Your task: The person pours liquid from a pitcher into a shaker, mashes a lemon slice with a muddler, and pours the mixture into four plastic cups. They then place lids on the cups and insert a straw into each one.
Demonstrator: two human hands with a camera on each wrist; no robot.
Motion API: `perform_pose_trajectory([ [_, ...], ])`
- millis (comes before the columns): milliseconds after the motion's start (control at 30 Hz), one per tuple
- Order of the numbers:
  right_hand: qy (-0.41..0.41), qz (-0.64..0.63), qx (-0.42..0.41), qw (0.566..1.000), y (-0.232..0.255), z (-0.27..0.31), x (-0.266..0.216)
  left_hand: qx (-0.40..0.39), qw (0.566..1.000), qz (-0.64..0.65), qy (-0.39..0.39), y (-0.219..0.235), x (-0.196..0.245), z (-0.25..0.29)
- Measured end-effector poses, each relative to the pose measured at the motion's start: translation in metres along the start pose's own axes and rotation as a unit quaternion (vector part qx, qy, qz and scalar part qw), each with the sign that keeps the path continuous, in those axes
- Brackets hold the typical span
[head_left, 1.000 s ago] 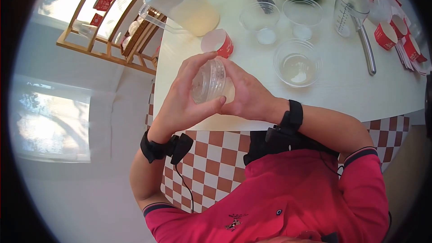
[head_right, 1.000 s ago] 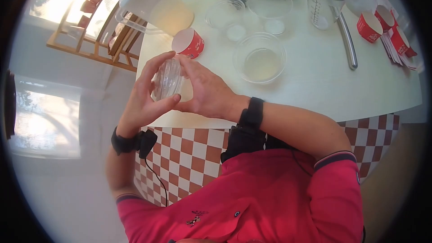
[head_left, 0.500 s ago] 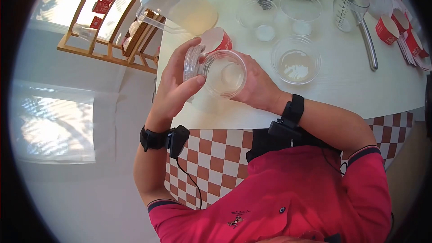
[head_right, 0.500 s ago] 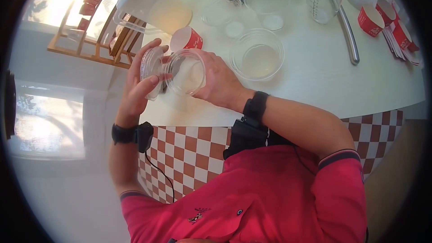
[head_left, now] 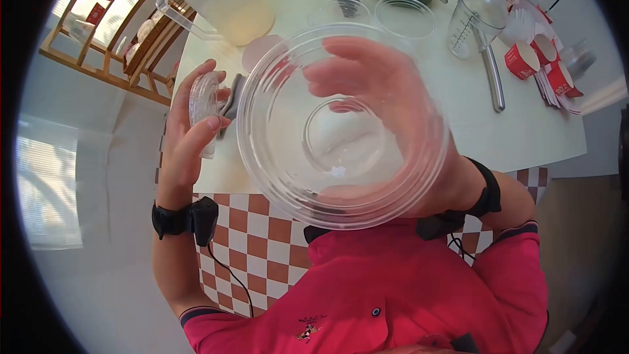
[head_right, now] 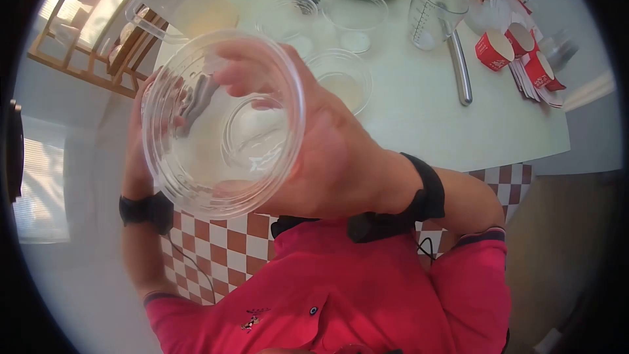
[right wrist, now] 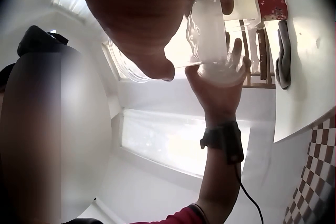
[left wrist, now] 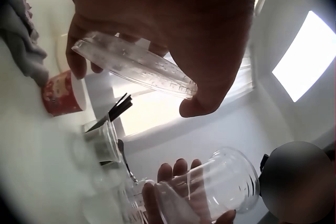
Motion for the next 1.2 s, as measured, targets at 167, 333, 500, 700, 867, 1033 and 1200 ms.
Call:
perform_pose_trajectory([
  [167, -0.085, 0.241, -0.07, 0.964, 0.075, -0.004, -0.022, -0.041, 0.997, 0.06, 0.005, -0.029, -0.015, 0.004],
  [333, -0.157, 0.438, -0.145, 0.873, 0.107, -0.007, -0.002, -0.134, 0.972, 0.192, 0.02, -0.061, -0.038, -0.008],
  [500, -0.13, 0.552, -0.217, 0.795, 0.099, -0.015, 0.007, -0.188, 0.933, 0.305, 0.031, -0.074, -0.065, -0.019],
  [700, -0.136, 0.584, -0.277, 0.751, 0.08, -0.032, 0.008, -0.188, 0.907, 0.378, 0.008, -0.067, -0.068, -0.018],
  [867, -0.066, 0.639, -0.316, 0.698, 0.057, -0.042, 0.003, -0.202, 0.916, 0.346, 0.004, -0.071, -0.068, -0.015],
  [1033, 0.012, 0.717, -0.343, 0.606, 0.031, -0.041, -0.002, -0.203, 0.915, 0.348, 0.005, -0.073, -0.067, -0.015],
  [1200, -0.028, 0.677, -0.328, 0.658, 0.03, -0.044, -0.006, -0.198, 0.917, 0.345, -0.011, -0.07, -0.061, -0.012],
])
Point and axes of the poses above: each hand's wrist, its own z-axis away from the middle knuckle, its own y-axis out of the back of the hand, x = y × z, the point moved 9 cm from there along -z, towards the middle knuckle, and after that the axes turned 2 degrees about y, right-handed, at the moved point
